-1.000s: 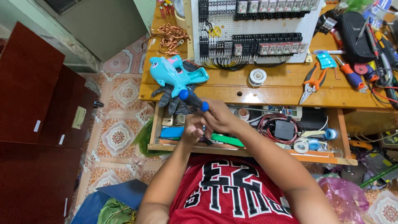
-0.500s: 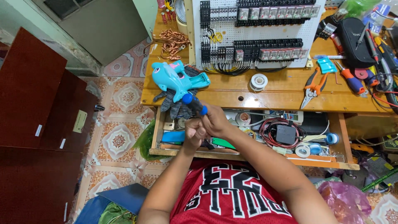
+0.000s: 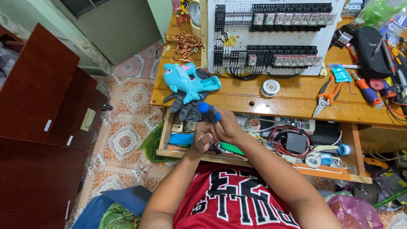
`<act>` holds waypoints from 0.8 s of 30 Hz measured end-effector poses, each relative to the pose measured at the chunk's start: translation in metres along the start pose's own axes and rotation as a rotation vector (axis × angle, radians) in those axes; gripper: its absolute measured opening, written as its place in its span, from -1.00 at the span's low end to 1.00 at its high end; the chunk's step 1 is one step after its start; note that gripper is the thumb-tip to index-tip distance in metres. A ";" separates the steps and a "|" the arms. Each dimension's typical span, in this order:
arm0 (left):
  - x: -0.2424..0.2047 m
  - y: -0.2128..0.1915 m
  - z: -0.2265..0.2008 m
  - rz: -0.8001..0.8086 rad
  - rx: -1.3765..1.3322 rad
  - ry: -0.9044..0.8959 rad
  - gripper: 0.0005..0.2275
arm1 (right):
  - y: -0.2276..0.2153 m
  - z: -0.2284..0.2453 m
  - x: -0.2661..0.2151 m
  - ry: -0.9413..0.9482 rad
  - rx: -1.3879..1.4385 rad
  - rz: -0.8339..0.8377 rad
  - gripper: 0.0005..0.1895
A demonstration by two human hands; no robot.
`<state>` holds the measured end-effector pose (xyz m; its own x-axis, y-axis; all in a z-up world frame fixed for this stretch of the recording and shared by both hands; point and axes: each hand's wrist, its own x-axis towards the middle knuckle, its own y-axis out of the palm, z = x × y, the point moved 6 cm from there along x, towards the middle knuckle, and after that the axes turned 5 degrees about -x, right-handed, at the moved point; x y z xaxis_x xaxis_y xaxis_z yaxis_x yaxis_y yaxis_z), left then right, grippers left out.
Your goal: Assembling a blue plastic housing and connecting it to an electrical relay board using a screwdriver and pliers
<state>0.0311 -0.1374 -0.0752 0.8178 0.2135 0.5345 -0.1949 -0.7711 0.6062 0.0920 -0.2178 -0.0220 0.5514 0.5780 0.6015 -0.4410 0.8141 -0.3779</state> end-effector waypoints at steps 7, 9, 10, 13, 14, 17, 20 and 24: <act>-0.009 -0.003 0.012 0.048 -0.018 -0.004 -0.60 | -0.010 0.014 0.003 0.106 -0.018 -0.031 -0.70; -0.007 0.000 0.012 0.053 -0.011 -0.017 -0.60 | -0.013 0.013 0.004 0.110 -0.054 -0.041 -0.69; -0.006 0.002 0.011 0.057 0.004 -0.034 -0.59 | -0.011 0.008 0.004 0.114 -0.045 -0.044 -0.69; -0.002 0.006 0.005 0.067 0.037 -0.066 -0.58 | -0.011 0.017 0.010 0.128 0.010 -0.021 -0.72; 0.000 0.008 0.003 0.072 0.053 -0.083 -0.58 | -0.011 0.024 0.013 0.139 0.054 0.004 -0.74; 0.003 0.012 -0.002 0.083 0.083 -0.121 -0.55 | -0.016 0.021 0.015 0.158 0.058 -0.023 -0.77; 0.005 0.014 -0.003 0.099 0.109 -0.160 -0.53 | -0.013 0.008 0.006 0.200 0.078 -0.070 -0.78; -0.001 0.003 0.004 0.114 0.169 -0.171 -0.50 | -0.022 0.006 0.004 0.178 -0.054 -0.076 -0.76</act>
<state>0.0322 -0.1424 -0.0763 0.8781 0.0259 0.4778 -0.2095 -0.8769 0.4326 0.0997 -0.2340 -0.0067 0.7004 0.5119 0.4973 -0.3572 0.8547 -0.3767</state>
